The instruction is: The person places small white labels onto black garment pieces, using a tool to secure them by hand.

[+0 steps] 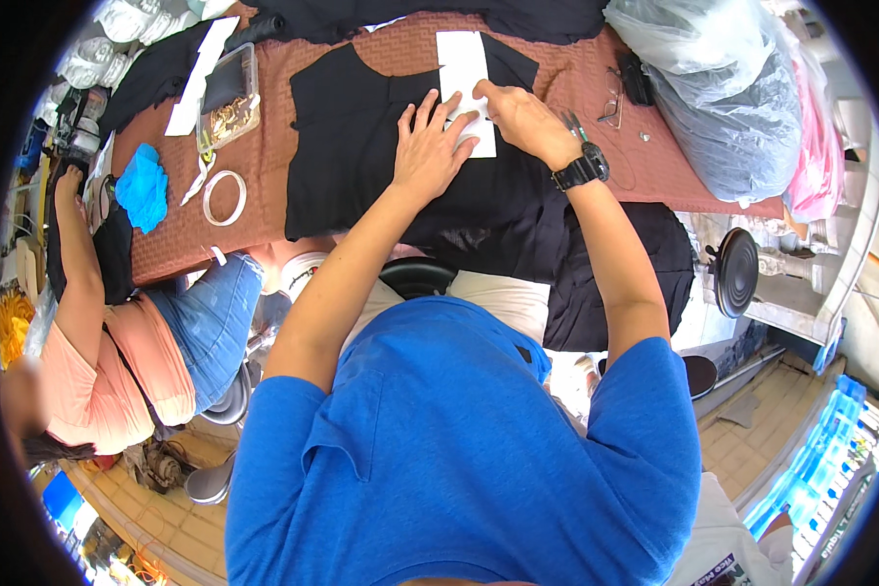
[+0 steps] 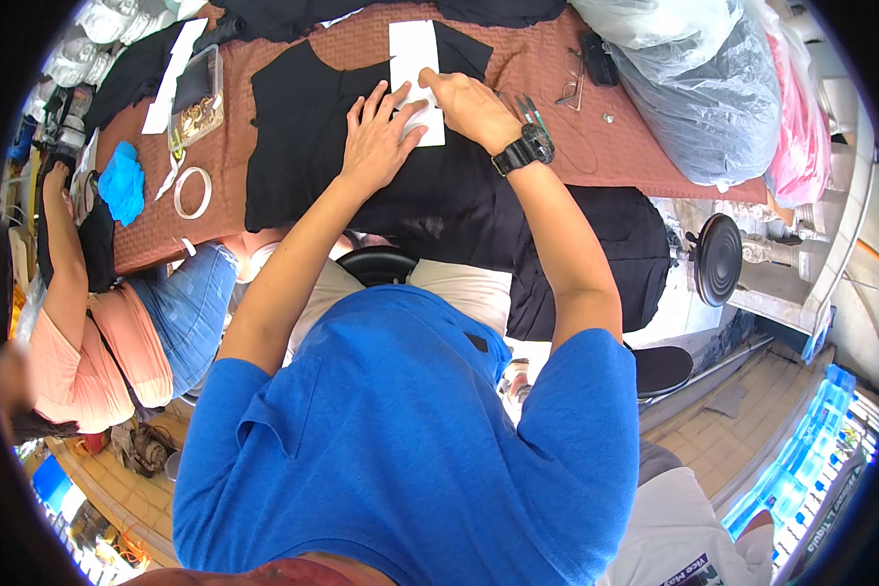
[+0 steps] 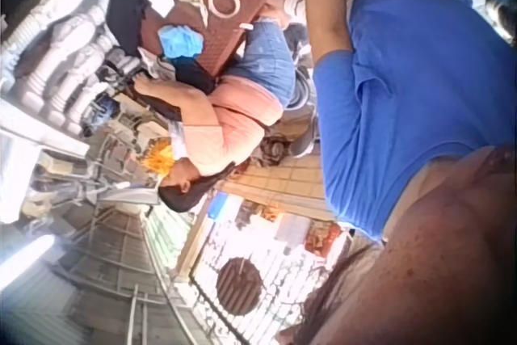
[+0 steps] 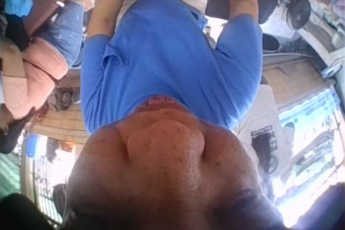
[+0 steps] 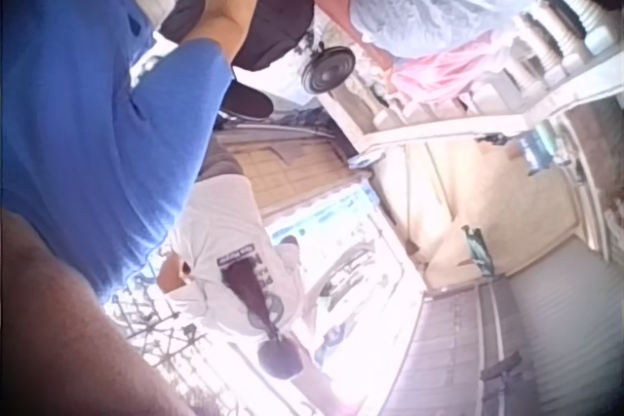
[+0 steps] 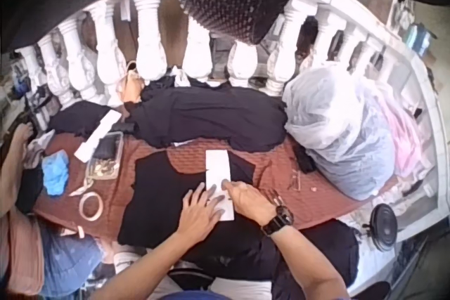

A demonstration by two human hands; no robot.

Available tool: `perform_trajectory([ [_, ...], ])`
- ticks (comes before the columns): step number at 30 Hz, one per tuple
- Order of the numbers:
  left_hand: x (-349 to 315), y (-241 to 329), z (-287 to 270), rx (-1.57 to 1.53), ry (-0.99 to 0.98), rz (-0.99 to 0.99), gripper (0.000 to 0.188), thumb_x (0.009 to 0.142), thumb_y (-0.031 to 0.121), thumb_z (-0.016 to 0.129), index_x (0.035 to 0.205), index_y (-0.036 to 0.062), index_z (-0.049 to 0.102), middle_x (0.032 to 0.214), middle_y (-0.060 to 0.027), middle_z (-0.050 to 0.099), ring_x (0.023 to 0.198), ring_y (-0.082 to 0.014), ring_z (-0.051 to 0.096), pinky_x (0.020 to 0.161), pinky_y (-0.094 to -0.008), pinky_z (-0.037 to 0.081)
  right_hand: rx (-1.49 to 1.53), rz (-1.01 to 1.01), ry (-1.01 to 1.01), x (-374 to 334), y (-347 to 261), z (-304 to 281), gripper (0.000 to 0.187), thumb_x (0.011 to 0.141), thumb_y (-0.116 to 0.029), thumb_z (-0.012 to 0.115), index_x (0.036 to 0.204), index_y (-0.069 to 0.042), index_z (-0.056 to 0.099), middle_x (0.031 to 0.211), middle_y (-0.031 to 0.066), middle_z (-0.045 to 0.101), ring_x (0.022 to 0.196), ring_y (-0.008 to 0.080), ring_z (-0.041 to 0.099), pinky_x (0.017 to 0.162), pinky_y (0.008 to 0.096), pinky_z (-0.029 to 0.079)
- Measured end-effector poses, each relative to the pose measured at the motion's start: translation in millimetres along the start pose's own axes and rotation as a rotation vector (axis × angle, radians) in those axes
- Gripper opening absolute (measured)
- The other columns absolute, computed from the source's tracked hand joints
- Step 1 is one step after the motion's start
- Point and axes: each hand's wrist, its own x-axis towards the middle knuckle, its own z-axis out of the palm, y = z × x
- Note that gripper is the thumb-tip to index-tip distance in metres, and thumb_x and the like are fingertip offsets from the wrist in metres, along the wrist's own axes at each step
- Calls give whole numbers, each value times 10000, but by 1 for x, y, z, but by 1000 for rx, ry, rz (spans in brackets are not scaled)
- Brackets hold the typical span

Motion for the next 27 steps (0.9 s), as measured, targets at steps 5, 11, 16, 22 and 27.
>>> perform_trajectory([
  [5,0,1,-1,4,18,17,393,970,380,620,1325,209,607,1509,-41,455,1449,-332,331,1149,-580,265,179,92,110,-14,6,2,431,828,122,642,1215,-36,539,939,162,708,874,325,717,739,396,569],
  [11,4,0,-1,10,31,120,404,966,322,626,1323,135,593,1457,-63,509,1398,-329,400,1146,-531,318,330,114,331,-28,5,16,404,829,124,612,1192,-45,554,908,162,711,887,364,698,736,431,556],
  [16,5,-1,0,-26,3,116,412,979,304,608,1351,130,570,1422,-88,537,1354,-325,454,1142,-490,353,313,65,378,-32,1,24,388,841,115,606,1192,-44,560,901,121,717,879,334,684,774,421,546],
  [22,5,2,-3,5,-3,135,390,999,287,586,1376,189,573,1443,-80,514,1358,-331,443,1140,-509,353,311,77,398,-34,3,28,372,850,107,608,1192,-29,559,893,109,717,874,314,690,771,399,552],
  [27,6,2,-4,12,-12,140,375,1007,263,568,1378,205,580,1447,-82,504,1355,-337,443,1141,-523,357,414,134,452,-33,5,32,344,864,85,644,1182,-12,556,888,130,715,859,276,718,749,359,574],
])
